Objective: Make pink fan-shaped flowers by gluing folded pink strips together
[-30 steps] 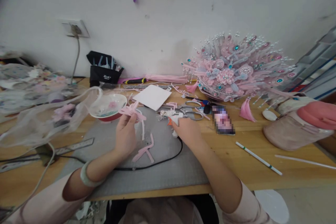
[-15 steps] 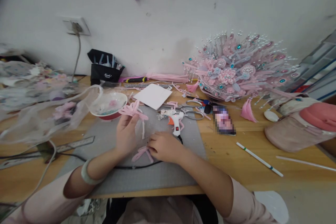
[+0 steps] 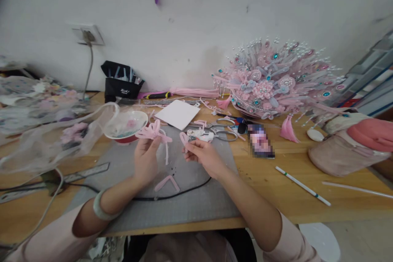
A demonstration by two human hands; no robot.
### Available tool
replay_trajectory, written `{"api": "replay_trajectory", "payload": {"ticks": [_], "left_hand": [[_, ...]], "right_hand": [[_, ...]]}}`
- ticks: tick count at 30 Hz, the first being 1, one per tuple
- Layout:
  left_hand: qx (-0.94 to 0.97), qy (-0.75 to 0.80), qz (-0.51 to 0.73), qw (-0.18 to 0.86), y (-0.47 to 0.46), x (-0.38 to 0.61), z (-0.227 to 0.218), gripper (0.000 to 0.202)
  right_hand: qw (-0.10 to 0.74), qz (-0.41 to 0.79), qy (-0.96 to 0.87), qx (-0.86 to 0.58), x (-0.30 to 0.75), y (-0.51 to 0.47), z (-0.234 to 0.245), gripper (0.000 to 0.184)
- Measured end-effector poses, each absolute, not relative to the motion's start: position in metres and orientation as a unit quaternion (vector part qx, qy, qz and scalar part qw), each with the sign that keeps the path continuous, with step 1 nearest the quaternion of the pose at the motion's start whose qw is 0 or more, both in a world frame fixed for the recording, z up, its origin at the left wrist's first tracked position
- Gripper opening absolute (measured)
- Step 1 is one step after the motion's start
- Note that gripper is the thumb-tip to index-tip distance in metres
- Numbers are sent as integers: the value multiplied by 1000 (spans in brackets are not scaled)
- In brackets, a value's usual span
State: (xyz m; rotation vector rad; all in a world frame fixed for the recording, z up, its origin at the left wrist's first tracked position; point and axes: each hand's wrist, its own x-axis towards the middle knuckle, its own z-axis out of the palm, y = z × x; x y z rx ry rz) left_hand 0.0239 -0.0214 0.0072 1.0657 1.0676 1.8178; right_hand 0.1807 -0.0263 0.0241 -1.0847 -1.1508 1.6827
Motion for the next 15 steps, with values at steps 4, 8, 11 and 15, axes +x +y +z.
{"api": "replay_trajectory", "payload": {"ticks": [4, 8, 11, 15], "left_hand": [[459, 398, 695, 384, -24, 23, 0, 13], [492, 401, 670, 385, -28, 23, -4, 18], [513, 409, 653, 378, -32, 23, -5, 18], [556, 415, 623, 362, -33, 21, -10, 14]], "right_hand": [[447, 755, -331, -348, 180, -29, 28, 12], [489, 736, -323, -340, 175, -32, 30, 14], [526, 686, -342, -368, 171, -35, 30, 12], [542, 611, -411, -405, 169, -39, 29, 10]]}}
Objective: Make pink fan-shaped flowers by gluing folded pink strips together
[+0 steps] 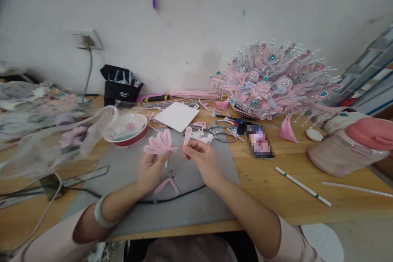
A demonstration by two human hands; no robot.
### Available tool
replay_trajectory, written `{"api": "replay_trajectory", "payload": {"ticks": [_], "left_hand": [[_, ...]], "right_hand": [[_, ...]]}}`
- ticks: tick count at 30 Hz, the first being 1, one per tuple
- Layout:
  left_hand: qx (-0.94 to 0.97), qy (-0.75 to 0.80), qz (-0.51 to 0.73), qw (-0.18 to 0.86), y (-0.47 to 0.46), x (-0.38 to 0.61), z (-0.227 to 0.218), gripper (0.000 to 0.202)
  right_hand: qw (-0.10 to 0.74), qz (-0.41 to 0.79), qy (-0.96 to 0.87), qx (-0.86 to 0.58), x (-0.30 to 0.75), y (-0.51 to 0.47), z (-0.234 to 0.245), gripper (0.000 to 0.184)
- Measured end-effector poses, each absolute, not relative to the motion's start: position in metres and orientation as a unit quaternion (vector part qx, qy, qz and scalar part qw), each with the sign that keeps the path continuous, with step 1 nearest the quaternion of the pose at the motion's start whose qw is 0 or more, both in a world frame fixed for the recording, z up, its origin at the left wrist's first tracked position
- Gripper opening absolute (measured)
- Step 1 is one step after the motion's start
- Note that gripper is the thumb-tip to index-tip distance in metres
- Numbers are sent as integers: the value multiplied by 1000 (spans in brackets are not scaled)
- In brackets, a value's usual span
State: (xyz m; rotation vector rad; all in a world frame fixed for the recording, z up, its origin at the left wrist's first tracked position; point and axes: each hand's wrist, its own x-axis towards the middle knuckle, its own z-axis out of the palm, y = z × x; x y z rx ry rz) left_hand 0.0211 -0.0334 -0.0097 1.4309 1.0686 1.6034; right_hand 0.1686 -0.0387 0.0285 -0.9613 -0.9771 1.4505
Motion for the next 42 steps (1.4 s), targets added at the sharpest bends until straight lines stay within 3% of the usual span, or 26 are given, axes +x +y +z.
{"api": "replay_trajectory", "payload": {"ticks": [10, 42], "left_hand": [[612, 416, 590, 322, -36, 20, -16, 17], [665, 408, 564, 272, -37, 20, -16, 12]], "right_hand": [[561, 455, -566, -397, 166, -45, 24, 5], [542, 422, -619, -381, 167, -42, 18, 5]]}}
